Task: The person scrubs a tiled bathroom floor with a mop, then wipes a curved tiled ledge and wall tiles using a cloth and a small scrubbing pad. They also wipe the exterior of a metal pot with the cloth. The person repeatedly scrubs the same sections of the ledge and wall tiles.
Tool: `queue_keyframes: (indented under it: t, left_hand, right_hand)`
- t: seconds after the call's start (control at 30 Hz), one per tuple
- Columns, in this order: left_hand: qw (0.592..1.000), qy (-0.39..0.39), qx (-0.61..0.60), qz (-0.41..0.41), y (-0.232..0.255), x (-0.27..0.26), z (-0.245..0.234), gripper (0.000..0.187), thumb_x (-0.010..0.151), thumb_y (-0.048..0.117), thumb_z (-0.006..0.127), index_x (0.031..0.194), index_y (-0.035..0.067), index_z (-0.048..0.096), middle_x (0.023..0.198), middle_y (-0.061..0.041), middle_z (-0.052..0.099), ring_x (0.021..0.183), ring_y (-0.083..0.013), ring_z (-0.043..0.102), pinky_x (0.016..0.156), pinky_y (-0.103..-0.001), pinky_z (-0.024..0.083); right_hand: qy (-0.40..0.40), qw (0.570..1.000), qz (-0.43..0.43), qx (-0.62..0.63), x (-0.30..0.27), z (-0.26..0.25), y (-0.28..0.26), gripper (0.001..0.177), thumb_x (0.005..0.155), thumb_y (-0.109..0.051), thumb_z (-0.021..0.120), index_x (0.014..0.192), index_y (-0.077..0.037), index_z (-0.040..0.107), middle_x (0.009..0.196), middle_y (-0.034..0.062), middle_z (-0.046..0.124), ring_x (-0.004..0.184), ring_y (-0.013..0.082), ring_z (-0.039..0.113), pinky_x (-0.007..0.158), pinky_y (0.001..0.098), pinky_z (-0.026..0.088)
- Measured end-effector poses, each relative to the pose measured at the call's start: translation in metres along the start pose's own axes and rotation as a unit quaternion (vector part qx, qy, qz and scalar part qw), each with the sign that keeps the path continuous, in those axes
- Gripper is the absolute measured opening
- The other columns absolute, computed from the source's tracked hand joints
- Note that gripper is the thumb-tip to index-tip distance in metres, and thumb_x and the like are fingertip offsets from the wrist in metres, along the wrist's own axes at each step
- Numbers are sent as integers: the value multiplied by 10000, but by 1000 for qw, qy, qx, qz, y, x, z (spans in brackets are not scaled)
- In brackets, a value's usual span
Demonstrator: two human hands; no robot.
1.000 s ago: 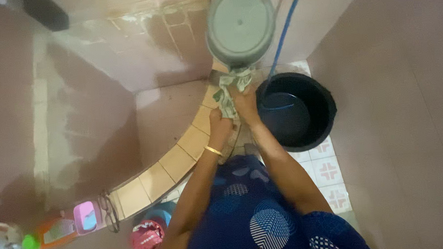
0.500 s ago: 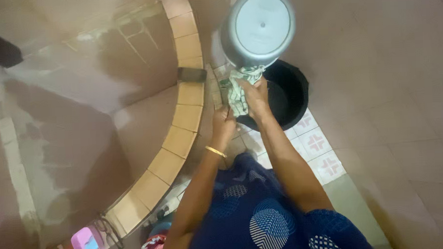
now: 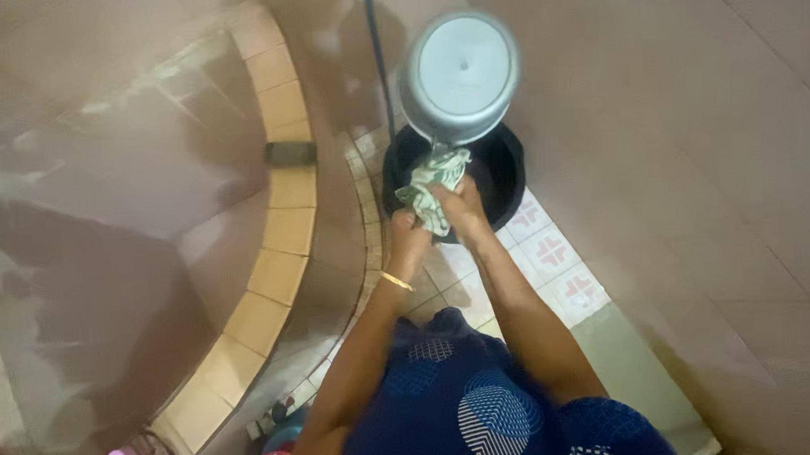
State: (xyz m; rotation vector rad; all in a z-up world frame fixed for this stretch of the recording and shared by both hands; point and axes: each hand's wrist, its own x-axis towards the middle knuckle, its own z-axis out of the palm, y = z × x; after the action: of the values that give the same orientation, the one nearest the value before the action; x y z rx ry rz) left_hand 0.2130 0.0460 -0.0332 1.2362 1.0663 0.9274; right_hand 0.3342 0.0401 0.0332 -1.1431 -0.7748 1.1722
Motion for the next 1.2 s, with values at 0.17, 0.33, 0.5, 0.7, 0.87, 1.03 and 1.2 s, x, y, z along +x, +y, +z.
queue_keyframes:
  t: [0.17, 0.33, 0.5, 0.7, 0.87, 1.03, 1.2]
  left_hand:
    - [1000, -15, -7, 12, 16, -12, 42, 238, 958, 54, 507, 1033, 20, 730, 699, -37, 665, 493, -122, 580, 423, -297, 473]
    - [997, -25, -50, -53, 35, -15, 67, 182, 967, 70, 546, 973, -16, 706, 700, -53, 647, 452, -148, 552, 393, -322, 446]
    - [997, -58, -26, 40, 2, -14, 74, 207, 998, 64, 643, 848, -56, 722, 683, -66, 664, 554, -135, 595, 462, -308, 444]
    - [967, -249, -21, -55, -17, -1, 68, 141, 957, 63, 607, 873, -10, 694, 678, -55, 674, 528, -148, 628, 457, -307, 487]
    - [938, -271, 195, -91, 40, 8, 38, 187, 940, 116, 673, 841, -40, 697, 649, -126, 660, 518, -191, 610, 483, -340, 481]
    - [968, -237, 70, 38, 77, -5, 76, 241, 996, 224, 707, 1012, -17, 714, 891, -56, 696, 798, -76, 600, 720, -273, 502]
    - [951, -240, -174, -85, 92, -21, 92, 209, 928, 104, 743, 1096, -19, 732, 1038, -38, 730, 904, -108, 657, 817, -269, 527]
  right_hand:
    - [57, 997, 19, 56, 13, -42, -35, 204, 901, -14, 639, 1092, 2, 710, 959, 91, 752, 786, 173, 717, 676, 323, 584]
    - [92, 992, -1, 87, 4, -51, -52, 193, 914, -24, 672, 1098, 19, 714, 941, 91, 742, 757, 171, 699, 662, 322, 568]
    - [72, 997, 0, -9, -32, -55, -50, 235, 909, -41, 641, 1132, 0, 700, 1015, 73, 758, 859, 157, 712, 763, 300, 585]
    - [113, 992, 1, -53, -71, -80, -39, 333, 878, -15, 611, 1210, -8, 634, 1083, 90, 729, 965, 163, 701, 866, 312, 565]
    - [121, 978, -92, -143, -92, -96, -26, 344, 889, -7, 614, 1233, 12, 603, 1080, 99, 686, 979, 180, 646, 900, 338, 529]
    - [160, 962, 32, -217, -108, -90, -18, 307, 937, -125, 640, 1230, -39, 605, 1054, 89, 713, 957, 180, 682, 885, 338, 544]
    - [155, 953, -68, -251, -125, -82, -20, 283, 915, -115, 655, 1178, -14, 638, 1054, 129, 751, 993, 211, 701, 889, 373, 534]
